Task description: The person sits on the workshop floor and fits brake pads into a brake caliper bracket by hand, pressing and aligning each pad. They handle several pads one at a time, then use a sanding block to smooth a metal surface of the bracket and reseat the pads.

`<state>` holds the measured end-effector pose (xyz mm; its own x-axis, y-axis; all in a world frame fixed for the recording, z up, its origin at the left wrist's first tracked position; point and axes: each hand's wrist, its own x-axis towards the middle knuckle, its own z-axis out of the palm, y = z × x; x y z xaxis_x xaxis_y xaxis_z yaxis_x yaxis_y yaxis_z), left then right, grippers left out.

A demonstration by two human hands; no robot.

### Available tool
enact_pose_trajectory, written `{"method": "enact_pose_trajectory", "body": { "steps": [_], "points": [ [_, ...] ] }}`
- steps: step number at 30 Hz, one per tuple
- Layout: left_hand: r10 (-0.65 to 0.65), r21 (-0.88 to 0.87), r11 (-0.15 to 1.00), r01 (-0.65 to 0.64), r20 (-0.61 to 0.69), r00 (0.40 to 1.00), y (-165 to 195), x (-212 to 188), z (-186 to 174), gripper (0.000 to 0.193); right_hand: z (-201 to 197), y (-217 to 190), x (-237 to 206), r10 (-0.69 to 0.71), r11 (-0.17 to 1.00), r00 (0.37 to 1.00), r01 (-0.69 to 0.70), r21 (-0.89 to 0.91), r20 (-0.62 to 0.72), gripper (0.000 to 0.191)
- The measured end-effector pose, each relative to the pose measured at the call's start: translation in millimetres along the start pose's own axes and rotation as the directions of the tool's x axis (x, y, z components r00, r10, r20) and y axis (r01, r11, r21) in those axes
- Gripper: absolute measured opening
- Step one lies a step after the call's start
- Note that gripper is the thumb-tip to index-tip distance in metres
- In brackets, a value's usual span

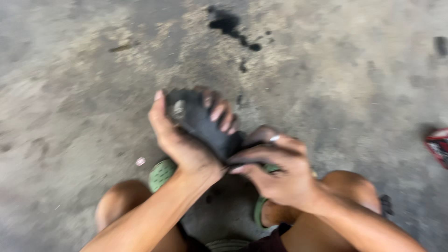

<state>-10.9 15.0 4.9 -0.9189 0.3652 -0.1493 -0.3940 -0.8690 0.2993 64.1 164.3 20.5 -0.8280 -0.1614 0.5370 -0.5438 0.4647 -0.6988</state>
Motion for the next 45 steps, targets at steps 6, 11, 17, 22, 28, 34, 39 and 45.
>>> {"method": "enact_pose_trajectory", "body": {
  "steps": [6,11,17,22,28,34,39,45],
  "points": [
    [0.102,0.270,0.958,-0.100,0.005,0.995,0,-7,0,0.067,-15,7,-15,0.112,0.979,0.982,-0.135,0.150,0.152,0.014],
    [0.003,-0.047,0.999,-0.001,0.036,0.999,-1,10,-41,0.072,-20,9,-22,0.173,0.936,0.969,-0.217,0.277,0.175,0.014],
    [-0.171,-0.032,0.982,0.185,0.247,0.954,5,34,-69,0.058,-17,17,-25,0.133,0.964,0.980,-0.162,0.209,0.146,0.012],
    [0.059,0.387,0.920,-0.058,0.009,0.998,-11,7,-49,0.071,-17,18,-22,0.119,0.976,0.984,-0.141,0.166,0.134,0.016],
    [-0.148,-0.068,0.987,0.144,-0.056,0.987,5,7,-11,0.071,-19,17,-19,0.102,0.976,0.988,-0.121,0.179,0.113,0.014],
    [0.061,0.294,0.955,-0.034,-0.081,0.995,-9,0,9,0.070,-18,18,-20,0.069,0.987,0.990,-0.085,0.138,0.119,0.016],
    [-0.004,0.121,0.993,0.010,-0.047,0.999,-4,-5,9,0.071,-17,15,-19,0.060,0.983,0.993,-0.077,0.168,0.101,0.017],
    [0.076,-0.019,0.997,-0.077,-0.037,0.996,-8,-6,11,0.079,-20,14,-19,0.055,0.986,0.995,-0.067,0.155,0.080,0.020]
  ]
}}
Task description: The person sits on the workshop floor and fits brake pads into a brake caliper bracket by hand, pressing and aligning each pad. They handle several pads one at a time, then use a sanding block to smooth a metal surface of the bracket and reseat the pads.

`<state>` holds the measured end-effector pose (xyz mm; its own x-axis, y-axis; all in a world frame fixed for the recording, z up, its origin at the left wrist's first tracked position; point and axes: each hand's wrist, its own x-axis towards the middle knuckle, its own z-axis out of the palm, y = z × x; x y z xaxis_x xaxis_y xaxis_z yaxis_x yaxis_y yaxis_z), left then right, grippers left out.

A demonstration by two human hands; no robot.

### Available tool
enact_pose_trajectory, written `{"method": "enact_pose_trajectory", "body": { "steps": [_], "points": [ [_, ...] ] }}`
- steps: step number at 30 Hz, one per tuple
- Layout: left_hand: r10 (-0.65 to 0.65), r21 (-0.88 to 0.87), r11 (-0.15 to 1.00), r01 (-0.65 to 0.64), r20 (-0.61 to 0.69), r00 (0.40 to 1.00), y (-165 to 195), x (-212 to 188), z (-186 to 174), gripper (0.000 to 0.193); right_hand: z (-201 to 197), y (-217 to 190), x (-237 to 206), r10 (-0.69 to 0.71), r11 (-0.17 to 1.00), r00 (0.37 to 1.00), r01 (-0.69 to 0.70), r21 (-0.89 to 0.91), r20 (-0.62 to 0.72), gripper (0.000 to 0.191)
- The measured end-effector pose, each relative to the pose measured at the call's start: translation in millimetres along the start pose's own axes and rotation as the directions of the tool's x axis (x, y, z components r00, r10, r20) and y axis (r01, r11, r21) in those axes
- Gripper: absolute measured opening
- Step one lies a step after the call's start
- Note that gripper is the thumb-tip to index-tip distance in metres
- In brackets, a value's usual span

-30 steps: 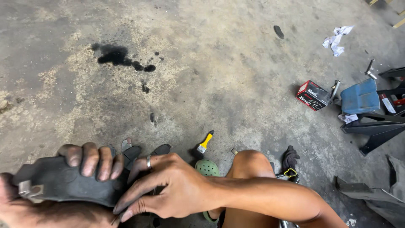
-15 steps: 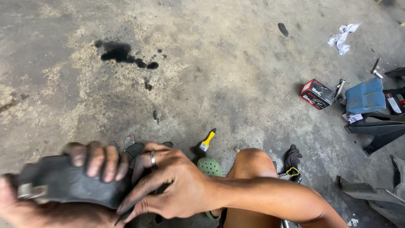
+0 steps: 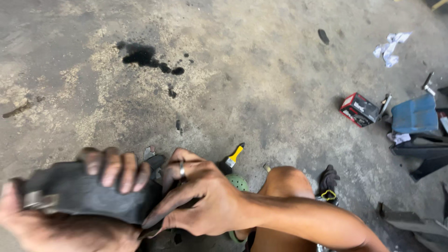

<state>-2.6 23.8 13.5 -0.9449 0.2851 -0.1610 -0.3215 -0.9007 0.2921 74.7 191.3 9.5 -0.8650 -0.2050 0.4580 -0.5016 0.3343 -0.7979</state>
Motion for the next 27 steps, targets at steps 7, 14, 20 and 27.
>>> {"method": "enact_pose_trajectory", "body": {
  "steps": [7,14,20,27],
  "points": [
    [-0.035,0.178,0.983,0.032,0.016,0.999,-14,2,-4,0.069,1,-7,9,-0.072,0.997,0.997,0.071,-0.032,-0.021,0.020],
    [-0.064,-0.024,0.997,0.072,0.251,0.966,22,7,-7,0.068,-28,5,24,0.157,0.970,0.976,-0.181,-0.161,-0.151,0.024],
    [-0.126,-0.039,0.989,0.144,0.300,0.946,25,1,5,0.066,-21,2,7,0.150,0.980,0.971,-0.171,-0.101,-0.188,0.019],
    [-0.176,-0.048,0.978,0.202,0.325,0.929,25,-1,13,0.065,-10,-5,11,0.126,0.987,0.976,-0.141,-0.074,-0.176,0.021]
  ]
}}
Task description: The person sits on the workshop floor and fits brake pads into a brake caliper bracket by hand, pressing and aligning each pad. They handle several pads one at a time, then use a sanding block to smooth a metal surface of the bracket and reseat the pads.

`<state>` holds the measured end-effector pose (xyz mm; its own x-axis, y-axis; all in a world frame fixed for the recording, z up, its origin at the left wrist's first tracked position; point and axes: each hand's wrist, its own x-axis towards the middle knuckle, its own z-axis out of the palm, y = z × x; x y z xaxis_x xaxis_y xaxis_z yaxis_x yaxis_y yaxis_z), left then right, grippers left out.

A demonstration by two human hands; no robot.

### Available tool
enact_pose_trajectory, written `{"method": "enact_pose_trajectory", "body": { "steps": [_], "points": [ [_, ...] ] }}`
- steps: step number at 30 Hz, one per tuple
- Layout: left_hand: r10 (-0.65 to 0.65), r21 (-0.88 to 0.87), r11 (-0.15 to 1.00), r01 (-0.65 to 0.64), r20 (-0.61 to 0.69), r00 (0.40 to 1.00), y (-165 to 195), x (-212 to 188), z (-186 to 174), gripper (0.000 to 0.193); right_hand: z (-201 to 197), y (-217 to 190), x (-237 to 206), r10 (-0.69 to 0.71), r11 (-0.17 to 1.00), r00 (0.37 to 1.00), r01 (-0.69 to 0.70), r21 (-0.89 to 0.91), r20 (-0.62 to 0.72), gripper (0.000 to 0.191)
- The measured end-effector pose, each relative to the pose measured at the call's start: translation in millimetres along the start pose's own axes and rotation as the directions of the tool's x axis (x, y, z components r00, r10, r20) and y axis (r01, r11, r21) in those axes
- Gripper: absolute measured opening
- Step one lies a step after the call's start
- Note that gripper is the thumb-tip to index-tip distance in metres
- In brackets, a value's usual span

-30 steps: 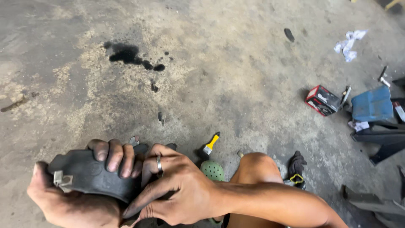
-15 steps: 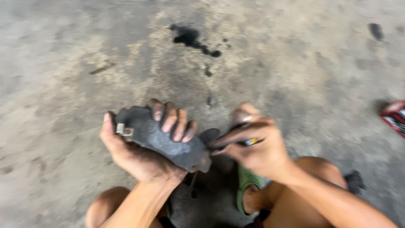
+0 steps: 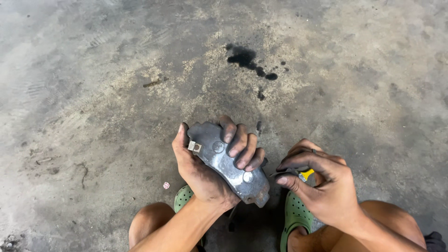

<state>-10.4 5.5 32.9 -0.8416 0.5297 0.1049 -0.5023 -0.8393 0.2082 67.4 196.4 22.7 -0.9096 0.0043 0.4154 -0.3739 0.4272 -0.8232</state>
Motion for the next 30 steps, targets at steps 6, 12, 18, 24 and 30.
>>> {"method": "enact_pose_trajectory", "body": {
  "steps": [6,12,18,24,30],
  "points": [
    [0.000,0.001,1.000,0.000,0.010,1.000,-1,3,3,0.065,4,-3,-5,0.038,0.999,0.999,-0.039,0.036,0.026,0.021],
    [0.044,0.027,0.999,-0.045,0.037,0.998,-5,4,-1,0.066,11,-8,-9,0.201,0.979,0.979,-0.202,0.025,0.015,0.014],
    [0.158,0.095,0.983,-0.158,0.003,0.987,-8,3,-1,0.067,26,-8,-13,0.154,0.986,0.988,-0.153,0.072,-0.011,0.015],
    [0.369,0.092,0.925,-0.369,0.016,0.929,-12,6,-6,0.066,37,-3,-13,0.359,0.908,0.933,-0.353,0.223,0.019,0.023],
    [0.386,0.115,0.918,-0.379,-0.048,0.921,-13,5,-7,0.064,42,-12,-3,0.395,0.884,0.917,-0.394,0.250,0.050,0.022]
  ]
}}
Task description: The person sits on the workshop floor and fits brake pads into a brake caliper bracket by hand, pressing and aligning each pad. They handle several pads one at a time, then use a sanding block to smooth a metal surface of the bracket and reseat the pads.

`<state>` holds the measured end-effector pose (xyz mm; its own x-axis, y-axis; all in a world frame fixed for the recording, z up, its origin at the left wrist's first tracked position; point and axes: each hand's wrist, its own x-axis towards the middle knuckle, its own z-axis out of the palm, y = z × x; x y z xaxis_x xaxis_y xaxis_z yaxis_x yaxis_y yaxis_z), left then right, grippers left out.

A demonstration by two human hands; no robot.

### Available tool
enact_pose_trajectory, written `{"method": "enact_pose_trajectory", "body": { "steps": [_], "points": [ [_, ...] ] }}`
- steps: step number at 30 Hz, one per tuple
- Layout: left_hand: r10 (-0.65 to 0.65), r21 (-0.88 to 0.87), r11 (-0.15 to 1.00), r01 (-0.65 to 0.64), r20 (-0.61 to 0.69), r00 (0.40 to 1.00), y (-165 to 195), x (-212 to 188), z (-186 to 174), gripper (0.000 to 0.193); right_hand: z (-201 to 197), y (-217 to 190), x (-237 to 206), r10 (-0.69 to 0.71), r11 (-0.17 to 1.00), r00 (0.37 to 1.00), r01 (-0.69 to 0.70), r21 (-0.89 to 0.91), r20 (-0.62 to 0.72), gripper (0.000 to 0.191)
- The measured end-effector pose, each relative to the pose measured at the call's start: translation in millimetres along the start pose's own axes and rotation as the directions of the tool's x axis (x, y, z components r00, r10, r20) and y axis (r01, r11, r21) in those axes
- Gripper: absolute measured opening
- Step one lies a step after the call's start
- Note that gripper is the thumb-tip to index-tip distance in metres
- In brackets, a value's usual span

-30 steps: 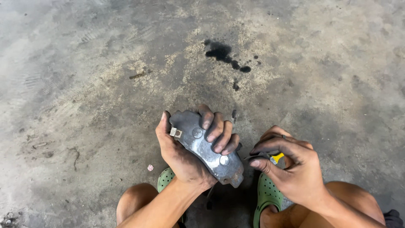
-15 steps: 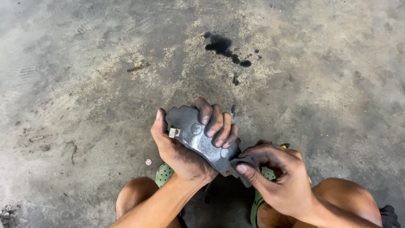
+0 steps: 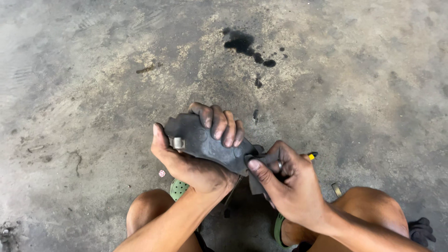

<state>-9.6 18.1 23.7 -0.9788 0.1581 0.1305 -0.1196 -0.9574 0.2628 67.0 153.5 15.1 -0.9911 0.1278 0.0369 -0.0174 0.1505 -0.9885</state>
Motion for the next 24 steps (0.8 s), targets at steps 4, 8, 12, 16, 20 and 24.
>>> {"method": "enact_pose_trajectory", "body": {
  "steps": [4,8,12,16,20,24],
  "points": [
    [-0.009,0.014,1.000,0.009,0.006,1.000,1,-1,0,0.064,0,-4,3,-0.028,0.987,1.000,0.025,-0.160,-0.013,0.018],
    [-0.001,-0.001,1.000,0.001,-0.023,1.000,0,0,0,0.064,-2,-1,0,-0.098,0.974,0.995,0.094,-0.206,-0.010,0.026],
    [0.020,0.005,1.000,-0.020,0.003,1.000,2,0,1,0.064,-2,3,-2,-0.061,0.986,0.998,0.059,-0.157,-0.007,0.026],
    [0.013,-0.013,1.000,-0.013,-0.035,0.999,3,2,3,0.065,-1,4,-2,0.035,0.997,0.999,-0.033,-0.068,0.031,0.021],
    [-0.007,0.047,0.999,0.009,-0.046,0.999,-1,-2,2,0.065,-2,5,-2,-0.020,0.997,1.000,0.020,-0.070,0.006,0.024],
    [-0.059,0.022,0.998,0.060,-0.051,0.997,-6,-5,-3,0.066,-9,7,5,-0.034,0.976,0.998,0.022,-0.218,-0.051,0.019]
  ]
}}
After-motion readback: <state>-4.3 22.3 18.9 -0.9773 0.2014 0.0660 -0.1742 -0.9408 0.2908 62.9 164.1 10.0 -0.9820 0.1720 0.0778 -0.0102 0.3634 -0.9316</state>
